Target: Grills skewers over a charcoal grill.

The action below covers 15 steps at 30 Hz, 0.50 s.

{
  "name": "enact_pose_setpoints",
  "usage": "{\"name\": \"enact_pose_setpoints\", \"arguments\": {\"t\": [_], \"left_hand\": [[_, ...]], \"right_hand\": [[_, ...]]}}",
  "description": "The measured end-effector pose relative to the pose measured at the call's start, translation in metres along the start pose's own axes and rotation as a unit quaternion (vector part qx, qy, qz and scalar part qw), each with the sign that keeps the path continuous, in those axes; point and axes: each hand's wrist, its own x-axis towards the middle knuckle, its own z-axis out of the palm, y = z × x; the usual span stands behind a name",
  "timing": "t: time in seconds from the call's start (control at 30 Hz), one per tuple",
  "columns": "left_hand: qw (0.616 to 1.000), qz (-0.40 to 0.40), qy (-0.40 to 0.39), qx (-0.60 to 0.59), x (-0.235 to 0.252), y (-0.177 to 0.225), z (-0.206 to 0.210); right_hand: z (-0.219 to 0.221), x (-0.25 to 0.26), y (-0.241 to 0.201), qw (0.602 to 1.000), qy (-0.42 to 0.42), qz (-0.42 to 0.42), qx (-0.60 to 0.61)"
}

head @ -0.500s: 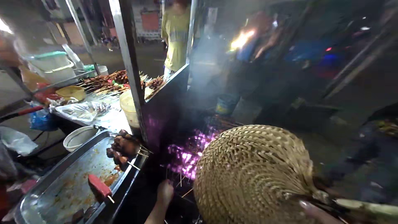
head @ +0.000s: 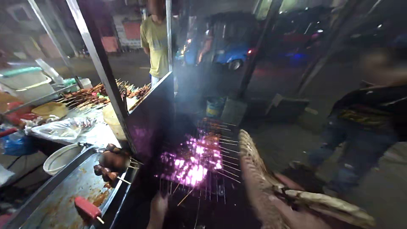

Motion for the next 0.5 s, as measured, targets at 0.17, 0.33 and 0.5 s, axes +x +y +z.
{"name": "enact_pose_setpoints", "arguments": {"t": [0.17,0.33,0.5], "left_hand": [[0.999,0.030,0.028,-0.009,-0.014,0.026,0.010],[0.999,0.020,0.020,-0.030,0.010,0.010,0.018],[0.999,0.018,-0.023,0.028,0.013,0.011,0.007]], "right_hand": [[-0.001,-0.004,-0.013,0.998,-0.045,0.053,0.003],[0.002,-0.007,-0.010,0.998,-0.047,0.012,0.032],[-0.001,-0.006,-0.014,0.998,-0.049,0.027,0.030]]}}
